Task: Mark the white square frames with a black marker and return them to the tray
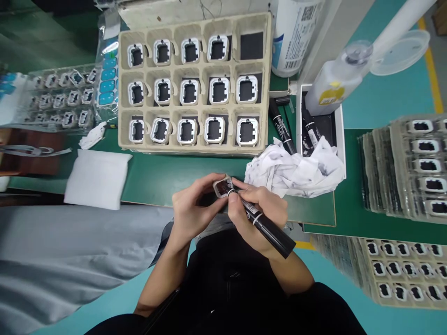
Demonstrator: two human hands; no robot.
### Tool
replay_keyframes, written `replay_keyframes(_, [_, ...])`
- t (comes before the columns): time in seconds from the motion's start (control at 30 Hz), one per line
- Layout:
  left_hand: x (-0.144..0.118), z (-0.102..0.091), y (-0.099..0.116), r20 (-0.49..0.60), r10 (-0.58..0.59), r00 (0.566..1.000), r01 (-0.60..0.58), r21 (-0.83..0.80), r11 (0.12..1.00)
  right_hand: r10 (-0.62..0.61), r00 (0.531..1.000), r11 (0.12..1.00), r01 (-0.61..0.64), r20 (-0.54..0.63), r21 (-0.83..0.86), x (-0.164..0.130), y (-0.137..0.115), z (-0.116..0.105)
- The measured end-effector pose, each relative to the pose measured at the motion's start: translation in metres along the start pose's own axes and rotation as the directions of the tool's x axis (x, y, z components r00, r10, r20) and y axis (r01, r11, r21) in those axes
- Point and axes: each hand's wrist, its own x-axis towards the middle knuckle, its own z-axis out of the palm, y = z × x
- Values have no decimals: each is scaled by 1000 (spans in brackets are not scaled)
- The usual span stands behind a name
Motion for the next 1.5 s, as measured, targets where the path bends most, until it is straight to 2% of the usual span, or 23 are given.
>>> replay_keyframes(0.27, [2, -5, -2, 59, -103, 993, 111, -169, 979, -9, 1000, 1000, 9, -16, 1, -3, 0, 1])
replay_keyframes(0.4, [4, -7, 0, 76, -129, 989, 141, -187, 972, -21, 1000, 1000, 21, -2, 14, -4, 0, 0])
replay_keyframes(0.63, [2, -4, 0, 43, -79, 996, 83, -110, 990, -13, 1000, 1000, 13, 15, -19, 1, -4, 1])
replay_keyframes(0.87, [4, -1, 2, 15, -34, 999, 35, -118, 992, -6, 1000, 1000, 7, 17, -24, 3, -6, 1])
replay_keyframes(1.2, [2, -1, 3, 9, -71, 997, 71, -85, 994, 0, 1000, 1000, 0, -20, -10, -2, -3, 3])
replay_keyframes(1.5, [3, 0, 5, 8, -47, 999, 48, -107, 993, -28, 1000, 999, 29, -12, 15, 0, -1, 2])
